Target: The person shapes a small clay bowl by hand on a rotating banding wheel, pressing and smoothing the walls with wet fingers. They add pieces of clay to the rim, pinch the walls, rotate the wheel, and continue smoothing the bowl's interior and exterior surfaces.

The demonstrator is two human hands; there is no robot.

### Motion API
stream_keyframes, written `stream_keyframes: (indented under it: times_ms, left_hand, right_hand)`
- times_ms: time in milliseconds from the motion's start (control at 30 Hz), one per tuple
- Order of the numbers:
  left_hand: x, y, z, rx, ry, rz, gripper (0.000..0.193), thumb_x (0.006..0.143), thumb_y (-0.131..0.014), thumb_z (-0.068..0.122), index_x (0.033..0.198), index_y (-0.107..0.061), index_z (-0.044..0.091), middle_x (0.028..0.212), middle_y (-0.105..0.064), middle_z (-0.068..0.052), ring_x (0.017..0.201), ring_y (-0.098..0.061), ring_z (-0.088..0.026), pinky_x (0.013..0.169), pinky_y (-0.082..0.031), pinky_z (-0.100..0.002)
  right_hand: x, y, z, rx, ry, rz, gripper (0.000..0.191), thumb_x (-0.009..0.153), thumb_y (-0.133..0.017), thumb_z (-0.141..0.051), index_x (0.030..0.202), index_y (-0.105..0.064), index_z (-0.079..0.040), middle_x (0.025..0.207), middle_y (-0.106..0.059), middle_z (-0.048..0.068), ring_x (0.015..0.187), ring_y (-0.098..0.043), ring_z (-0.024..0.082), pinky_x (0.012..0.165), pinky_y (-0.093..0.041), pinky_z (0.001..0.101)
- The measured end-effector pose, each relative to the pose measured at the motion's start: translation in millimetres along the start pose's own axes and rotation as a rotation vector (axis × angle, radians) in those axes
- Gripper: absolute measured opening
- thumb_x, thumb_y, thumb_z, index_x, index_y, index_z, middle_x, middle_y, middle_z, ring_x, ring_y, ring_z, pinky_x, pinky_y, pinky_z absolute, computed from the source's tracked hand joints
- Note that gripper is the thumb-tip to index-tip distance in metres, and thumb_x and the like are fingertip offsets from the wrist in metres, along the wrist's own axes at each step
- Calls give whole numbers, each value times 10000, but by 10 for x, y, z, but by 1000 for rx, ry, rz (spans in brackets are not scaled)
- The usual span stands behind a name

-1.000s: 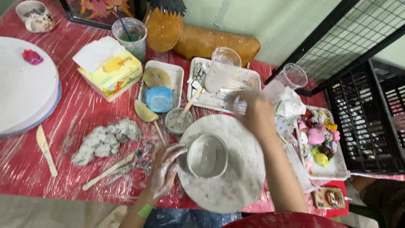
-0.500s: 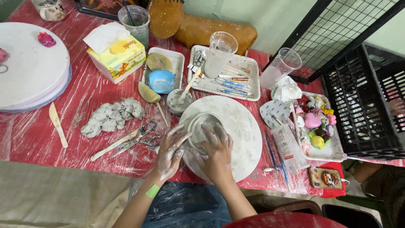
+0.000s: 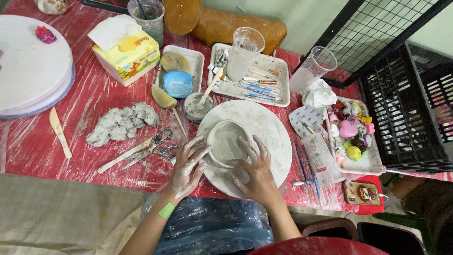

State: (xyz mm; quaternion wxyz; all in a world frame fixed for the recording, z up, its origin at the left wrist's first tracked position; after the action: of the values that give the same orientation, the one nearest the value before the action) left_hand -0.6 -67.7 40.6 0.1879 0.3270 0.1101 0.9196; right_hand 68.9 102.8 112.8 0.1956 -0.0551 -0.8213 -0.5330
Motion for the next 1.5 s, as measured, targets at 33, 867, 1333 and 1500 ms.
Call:
stream_keyframes:
  times_ms: [33,867,1333,1500]
  left_hand:
    - [0,-8,42,33,-35,-9,481,947,-631,110,1424,-601,163,1556,-447,-158,1417,-465,-356,1203,-344,-485]
    - [458,-257,345,412,-109,-490,224,758,-798,265,975,-853,273,1564,-426,2,1499,-188,-316,1137,-123,-664]
    - [529,-248,392,361,-35,-568,220,762,-791,285,967,-847,229,1550,-405,14,1500,-186,-309,1166,-90,-673]
    - [485,-265,301,424,-77,-518,548,661,-849,403,1157,-763,187,1597,-374,-65,1517,-190,-358,1113,-96,-688]
  right_hand:
    - [6,-18,-7,15,0,11,325,694,-858,-230,981,-770,-107,1522,-464,132,1442,-298,488,1151,-279,596]
    - [-13,-74,251,60,55,-225,404,699,-778,-36,1078,-804,-172,1616,-411,82,1507,-238,485,1191,-267,594]
    - [33,-33,275,97,52,-248,349,702,-810,-95,1045,-811,-155,1616,-409,114,1517,-234,475,1205,-268,584]
    - [-26,88,450,78,-39,-154,356,721,-827,-114,1070,-776,-164,1614,-402,95,1526,-238,456,1211,-252,579]
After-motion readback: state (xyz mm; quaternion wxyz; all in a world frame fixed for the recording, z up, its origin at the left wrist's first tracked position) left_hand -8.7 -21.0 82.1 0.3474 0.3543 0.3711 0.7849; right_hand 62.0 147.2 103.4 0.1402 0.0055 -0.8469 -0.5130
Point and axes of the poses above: each hand's wrist, its own x-axis towards the middle knuckle, its own y-axis out of the back of the hand, z = x × y, the point moved 8 cm from there along x, towards the middle knuckle
